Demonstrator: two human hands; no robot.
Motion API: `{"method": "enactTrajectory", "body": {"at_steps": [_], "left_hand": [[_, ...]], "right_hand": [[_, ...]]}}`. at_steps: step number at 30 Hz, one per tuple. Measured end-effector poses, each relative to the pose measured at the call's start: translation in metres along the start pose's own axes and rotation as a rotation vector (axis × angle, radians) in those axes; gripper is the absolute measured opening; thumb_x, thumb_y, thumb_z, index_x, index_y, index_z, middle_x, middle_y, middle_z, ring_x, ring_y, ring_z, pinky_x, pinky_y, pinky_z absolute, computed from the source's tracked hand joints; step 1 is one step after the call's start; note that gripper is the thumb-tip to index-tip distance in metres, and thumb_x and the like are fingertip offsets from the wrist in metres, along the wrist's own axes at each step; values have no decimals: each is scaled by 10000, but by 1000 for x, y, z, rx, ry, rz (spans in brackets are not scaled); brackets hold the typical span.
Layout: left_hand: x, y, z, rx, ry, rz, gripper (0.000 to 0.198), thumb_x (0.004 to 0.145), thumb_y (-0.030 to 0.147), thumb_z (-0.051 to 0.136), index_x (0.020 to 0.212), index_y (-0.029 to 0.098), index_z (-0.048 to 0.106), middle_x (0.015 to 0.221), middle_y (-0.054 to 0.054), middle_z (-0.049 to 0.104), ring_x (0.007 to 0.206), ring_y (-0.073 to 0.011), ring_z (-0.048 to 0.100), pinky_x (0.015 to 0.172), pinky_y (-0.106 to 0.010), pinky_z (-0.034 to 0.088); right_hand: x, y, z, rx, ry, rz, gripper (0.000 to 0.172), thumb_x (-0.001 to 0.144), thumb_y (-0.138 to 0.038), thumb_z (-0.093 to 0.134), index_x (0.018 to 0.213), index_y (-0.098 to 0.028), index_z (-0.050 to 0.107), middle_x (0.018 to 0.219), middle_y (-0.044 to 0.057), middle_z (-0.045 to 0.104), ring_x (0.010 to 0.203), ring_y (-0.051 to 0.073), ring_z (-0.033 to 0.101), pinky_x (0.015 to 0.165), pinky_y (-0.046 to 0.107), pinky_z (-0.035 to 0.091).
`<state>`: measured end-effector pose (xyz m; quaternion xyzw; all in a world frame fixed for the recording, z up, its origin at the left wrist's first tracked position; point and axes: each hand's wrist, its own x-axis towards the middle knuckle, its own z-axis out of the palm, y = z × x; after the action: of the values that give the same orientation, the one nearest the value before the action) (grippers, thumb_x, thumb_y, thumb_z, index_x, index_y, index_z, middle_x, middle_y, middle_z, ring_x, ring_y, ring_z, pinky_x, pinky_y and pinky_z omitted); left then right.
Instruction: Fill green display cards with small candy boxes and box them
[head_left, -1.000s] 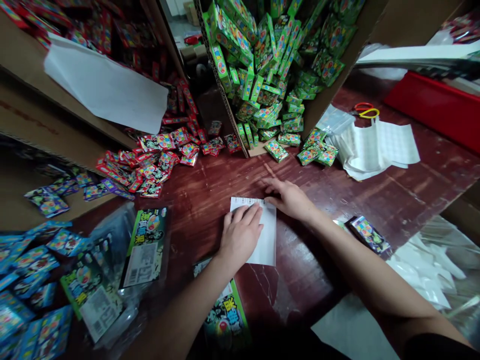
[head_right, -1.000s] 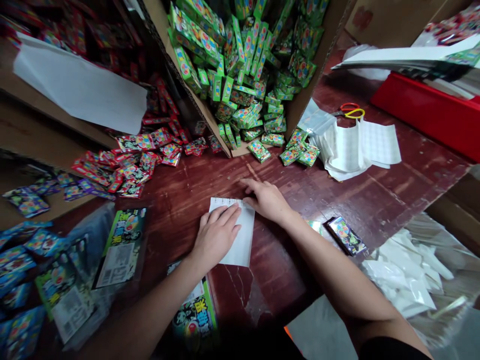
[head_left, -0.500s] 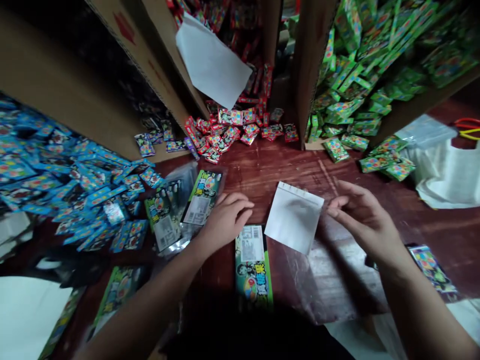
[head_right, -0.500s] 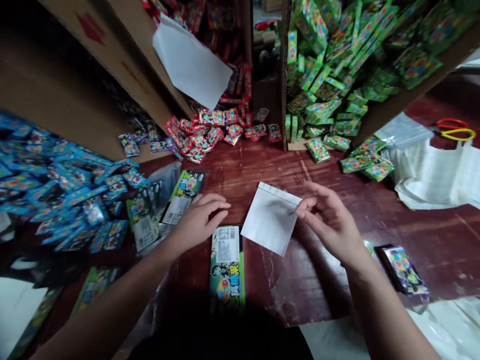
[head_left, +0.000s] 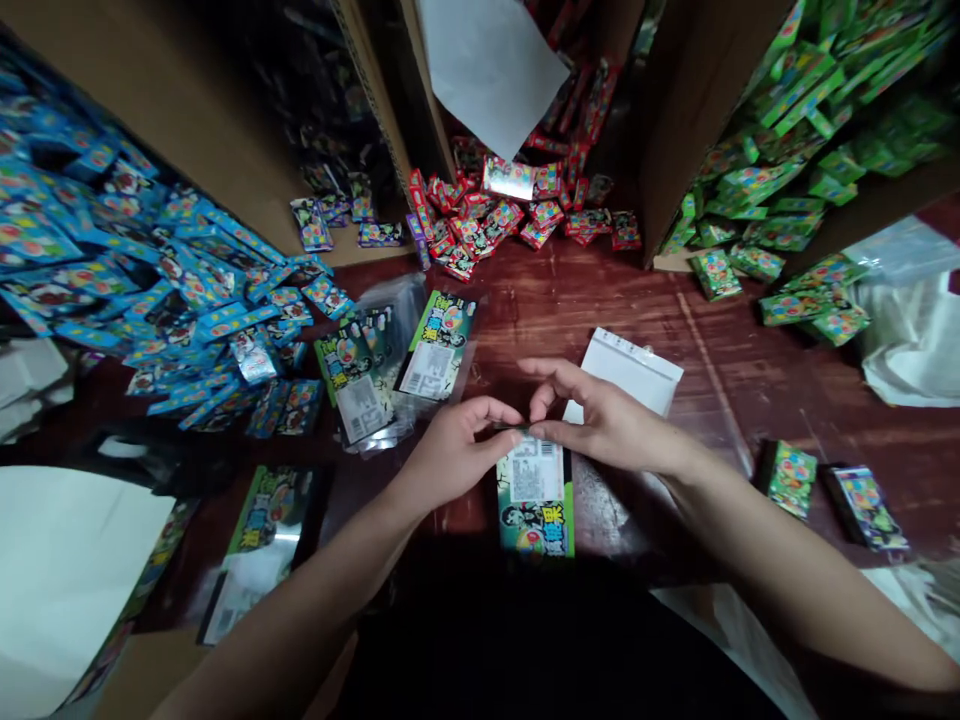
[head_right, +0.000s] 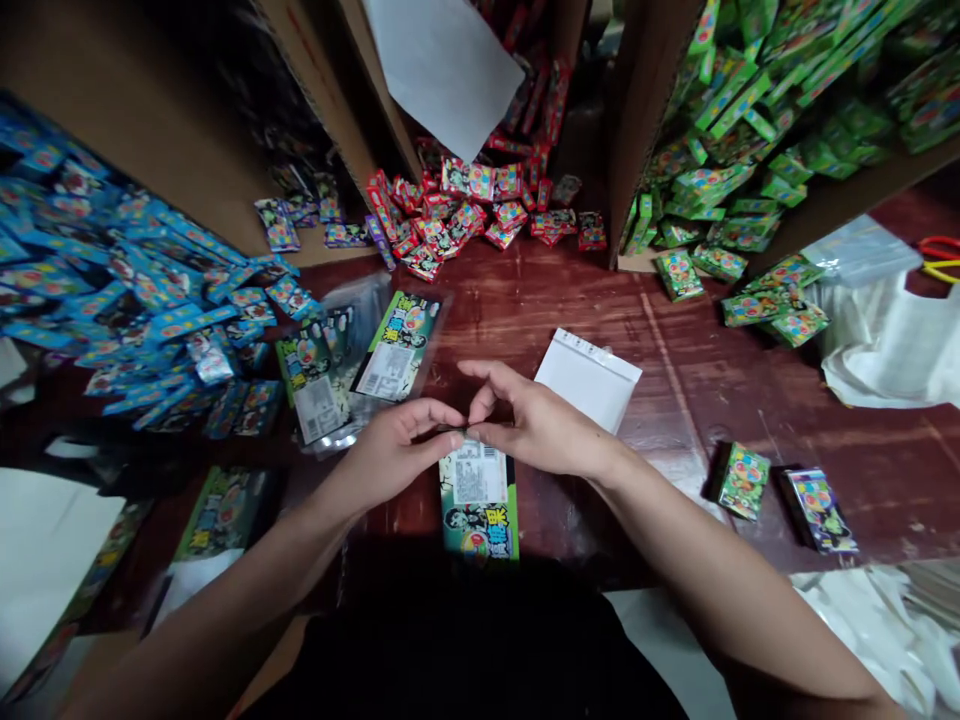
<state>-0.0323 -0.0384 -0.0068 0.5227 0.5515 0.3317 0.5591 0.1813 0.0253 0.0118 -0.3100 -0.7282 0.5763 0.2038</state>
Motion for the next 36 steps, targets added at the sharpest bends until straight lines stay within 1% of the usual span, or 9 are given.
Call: {"method": "enactTrajectory", "body": {"at_steps": [8,12,18,20,24,28,31,34,36], "left_hand": [[-5,2,1,-198,-17,20,325,782,129,665,1104,149,623,1100,-110,717,1072,-221,691,979,-409,534],[-5,-1,4,-205,-29,32,405,785,123,676,1181,141,589,1117,-125,702,1084,-223,681,998,-422,523],[-3,-6,-5,-68,-37,28,434,776,224,761,1187,168,635,1042,-65,703,958,-186,684,912,-378,553],[-5,-6,-21,-72,23,26,431,783,254,774,1197,198,670,1053,-50,704,956,-183,680,899,-362,559],[-17,-7,-44,-443,385,57,500,832,286,748,1317,290,627,1247,-46,688,1088,-220,672,894,-359,580],[-41,-23,-18,-644,498,65,722,820,255,760,1451,423,452,1348,-12,645,1190,-242,638,905,-384,587],[-62,-41,12,-501,419,8,585,829,273,760,1356,348,519,1189,-23,692,1072,-213,681,879,-359,590],[-67,-45,25,-220,263,37,312,793,284,795,1055,219,638,1154,-62,655,1073,-219,667,883,-327,582],[-58,-39,25,-134,233,94,293,800,293,786,1037,206,638,1241,-84,614,1112,-223,650,904,-331,576]], "right_hand": [[-17,-1,17,-641,179,-200,773,961,-229,591,1590,-383,168,1075,41,680,1025,257,583,1053,533,355],[-22,1,25,-702,201,-196,819,979,-238,580,1604,-389,75,1028,2,732,1016,252,578,1138,584,209],[-29,7,24,-440,163,-104,811,982,-277,575,1610,-360,68,1289,43,668,1203,265,553,1139,574,304],[-39,13,21,-234,309,-95,792,968,-310,600,1601,-365,127,1400,73,579,1276,264,528,1127,539,371],[-60,25,26,205,671,-6,762,922,-358,669,1543,-415,231,1405,82,499,1214,236,591,1022,468,514],[-55,29,43,496,782,90,738,861,-381,742,1468,-411,324,1285,45,536,1026,189,664,877,397,596],[-41,29,45,513,928,58,674,850,-371,753,1411,-360,380,1114,11,588,939,155,649,795,308,599],[-33,30,41,423,818,27,768,832,-341,772,1450,-365,318,1089,9,612,829,137,642,726,277,594],[-32,32,44,336,685,8,853,817,-320,786,1489,-395,266,1201,30,586,759,120,627,689,281,596]]}}
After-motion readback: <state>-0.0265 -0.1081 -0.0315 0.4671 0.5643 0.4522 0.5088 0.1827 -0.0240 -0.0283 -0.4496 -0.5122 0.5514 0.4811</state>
